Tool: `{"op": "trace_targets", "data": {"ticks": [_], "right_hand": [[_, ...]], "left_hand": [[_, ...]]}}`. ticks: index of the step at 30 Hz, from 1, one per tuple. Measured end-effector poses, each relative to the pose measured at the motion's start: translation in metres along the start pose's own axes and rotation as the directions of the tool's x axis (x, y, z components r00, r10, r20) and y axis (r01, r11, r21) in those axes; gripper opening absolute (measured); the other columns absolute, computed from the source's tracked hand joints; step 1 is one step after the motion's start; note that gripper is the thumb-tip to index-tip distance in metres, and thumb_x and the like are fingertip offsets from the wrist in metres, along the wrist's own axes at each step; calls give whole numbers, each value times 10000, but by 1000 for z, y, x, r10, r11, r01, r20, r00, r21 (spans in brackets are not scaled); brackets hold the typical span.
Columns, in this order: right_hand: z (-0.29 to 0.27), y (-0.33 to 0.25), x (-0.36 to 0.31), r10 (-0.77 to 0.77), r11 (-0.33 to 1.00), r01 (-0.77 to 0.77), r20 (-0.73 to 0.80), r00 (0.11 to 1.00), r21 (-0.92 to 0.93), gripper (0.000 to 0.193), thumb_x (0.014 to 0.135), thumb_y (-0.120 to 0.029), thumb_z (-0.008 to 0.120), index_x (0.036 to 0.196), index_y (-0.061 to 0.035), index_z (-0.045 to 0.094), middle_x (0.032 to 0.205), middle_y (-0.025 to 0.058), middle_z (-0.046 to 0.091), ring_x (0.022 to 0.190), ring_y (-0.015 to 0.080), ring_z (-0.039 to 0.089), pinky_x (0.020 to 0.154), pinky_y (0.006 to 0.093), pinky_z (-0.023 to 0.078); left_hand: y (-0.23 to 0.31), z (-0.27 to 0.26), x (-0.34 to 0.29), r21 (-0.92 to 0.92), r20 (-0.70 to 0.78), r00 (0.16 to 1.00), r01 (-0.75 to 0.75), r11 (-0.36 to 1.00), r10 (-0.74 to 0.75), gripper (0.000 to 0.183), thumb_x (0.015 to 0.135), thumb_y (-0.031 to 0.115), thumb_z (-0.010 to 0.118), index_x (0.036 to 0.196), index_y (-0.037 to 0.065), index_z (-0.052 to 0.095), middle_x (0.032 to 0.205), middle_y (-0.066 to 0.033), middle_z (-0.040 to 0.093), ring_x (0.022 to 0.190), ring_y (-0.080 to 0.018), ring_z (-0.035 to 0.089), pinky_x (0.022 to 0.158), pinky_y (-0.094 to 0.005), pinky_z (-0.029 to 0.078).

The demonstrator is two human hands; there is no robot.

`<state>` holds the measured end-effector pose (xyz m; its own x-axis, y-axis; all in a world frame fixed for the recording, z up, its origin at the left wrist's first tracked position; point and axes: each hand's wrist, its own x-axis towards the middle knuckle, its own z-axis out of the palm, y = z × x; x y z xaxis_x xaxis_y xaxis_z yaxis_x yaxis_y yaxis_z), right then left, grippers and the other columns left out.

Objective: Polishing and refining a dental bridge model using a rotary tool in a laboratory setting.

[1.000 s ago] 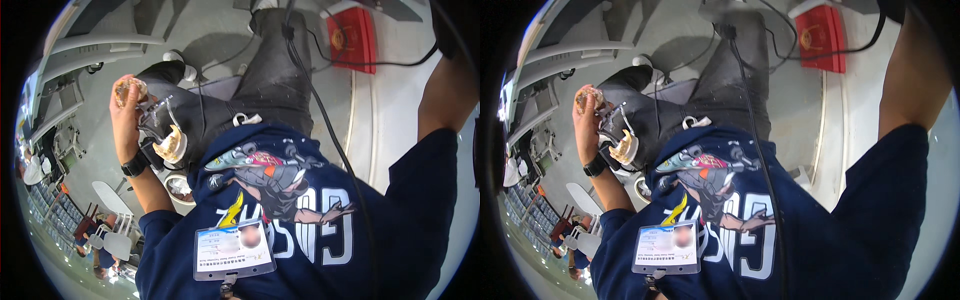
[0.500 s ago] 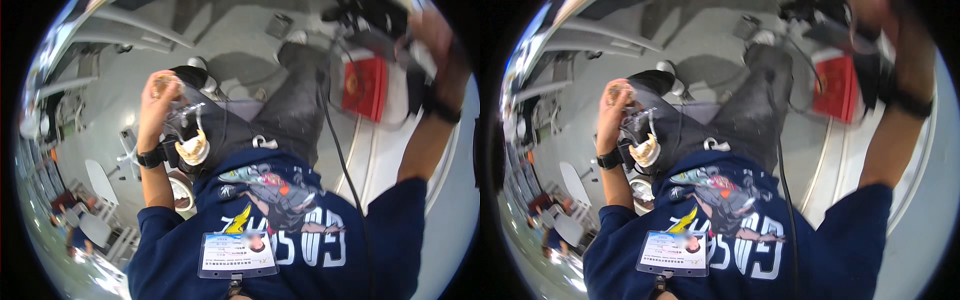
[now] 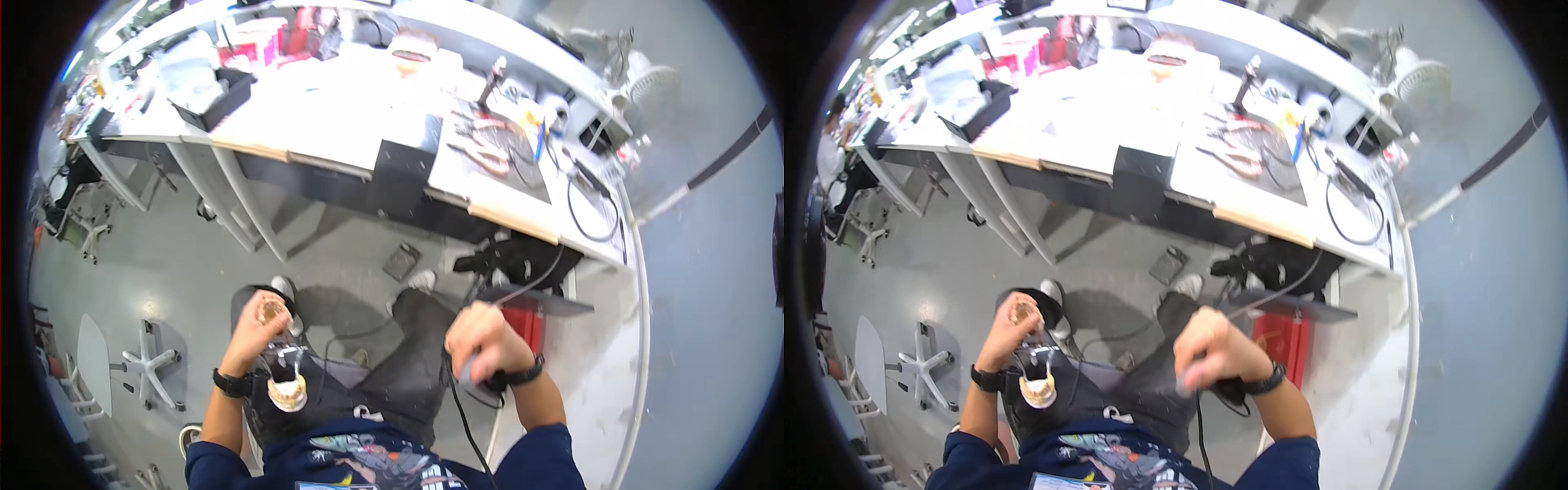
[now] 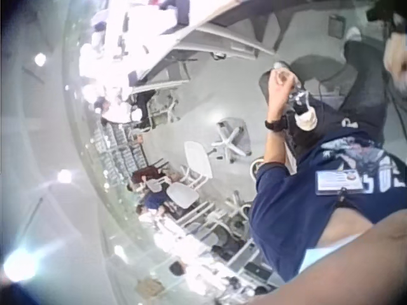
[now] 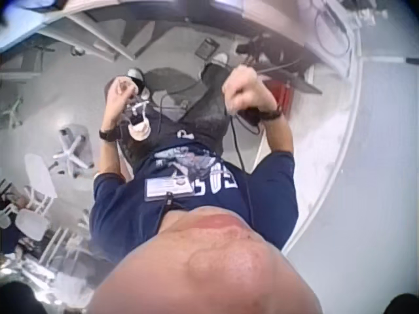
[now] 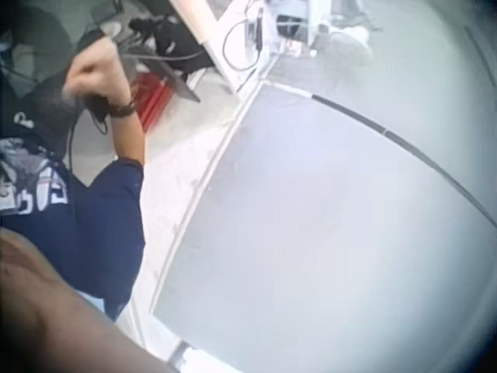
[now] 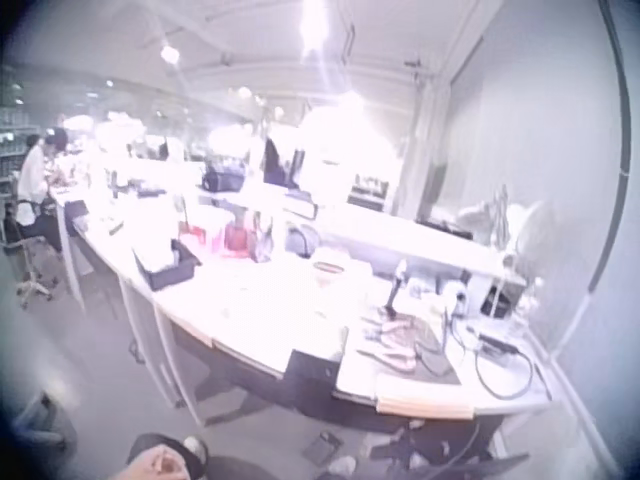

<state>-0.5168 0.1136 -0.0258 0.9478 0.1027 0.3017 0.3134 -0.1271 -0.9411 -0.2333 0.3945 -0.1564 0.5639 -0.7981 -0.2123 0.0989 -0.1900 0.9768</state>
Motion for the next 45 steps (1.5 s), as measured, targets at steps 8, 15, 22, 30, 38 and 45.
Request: {"op": "trace_targets", "data": {"ticks": [8, 15, 22, 30, 38, 45], "right_hand": [[-15, -41, 18, 124, 990, -98, 294, 948, -103, 348, 698, -379, 873, 741, -64, 731, 658, 60, 651, 578, 239, 621, 510, 328, 423], [20, -21, 4, 355, 162, -224, -155, 922, -961, 506, 757, -589, 746, 555, -135, 653, 478, 50, 552, 480, 259, 617, 455, 341, 450], [13, 48, -33, 414, 496, -788, -699, 583, -364, 371, 819, -320, 805, 635, -24, 675, 496, 117, 561, 437, 232, 571, 465, 319, 427], [-22, 113, -212, 984, 117, -915, -171, 54, 385, 413, 878, -70, 704, 1255, -54, 535, 806, 45, 640, 688, 93, 609, 583, 267, 503], [-78, 155, -223, 900, -56, -998, -431, -66, 36, 466, 854, -306, 772, 1222, -72, 607, 860, 114, 719, 792, 193, 682, 731, 360, 548], [-97, 65, -102, 848, 8, -1000, -530, -3, 17, 324, 861, -382, 779, 961, -74, 780, 825, 97, 744, 857, 197, 710, 805, 383, 557]], "left_hand": [[3, 9, 9, -24, 122, 993, -5, 1000, 7, 278, 929, 134, 731, 1119, 45, 550, 962, -7, 620, 885, -99, 606, 776, -275, 525], [14, 31, 19, 228, 372, 928, -59, 972, -31, 337, 912, 231, 757, 1120, 49, 564, 997, -46, 679, 924, -122, 640, 820, -294, 519], [63, 35, 60, 295, 526, 849, -226, 928, 39, 344, 877, 198, 768, 1111, 47, 566, 986, -105, 663, 941, -218, 659, 825, -335, 515], [194, -54, 197, -149, 120, 974, -175, 973, 194, 649, 742, 291, 907, 1201, 43, 521, 1098, -95, 628, 1030, -184, 634, 880, -323, 526], [256, -52, 262, -146, 73, 962, -251, 957, 263, 444, 893, 135, 757, 1241, 41, 497, 1026, -53, 614, 858, -154, 687, 768, -288, 575], [279, -62, 300, -179, 203, 878, -402, 898, 434, 341, 951, 186, 708, 1214, 86, 517, 970, -51, 646, 820, -166, 687, 685, -288, 567]]}}
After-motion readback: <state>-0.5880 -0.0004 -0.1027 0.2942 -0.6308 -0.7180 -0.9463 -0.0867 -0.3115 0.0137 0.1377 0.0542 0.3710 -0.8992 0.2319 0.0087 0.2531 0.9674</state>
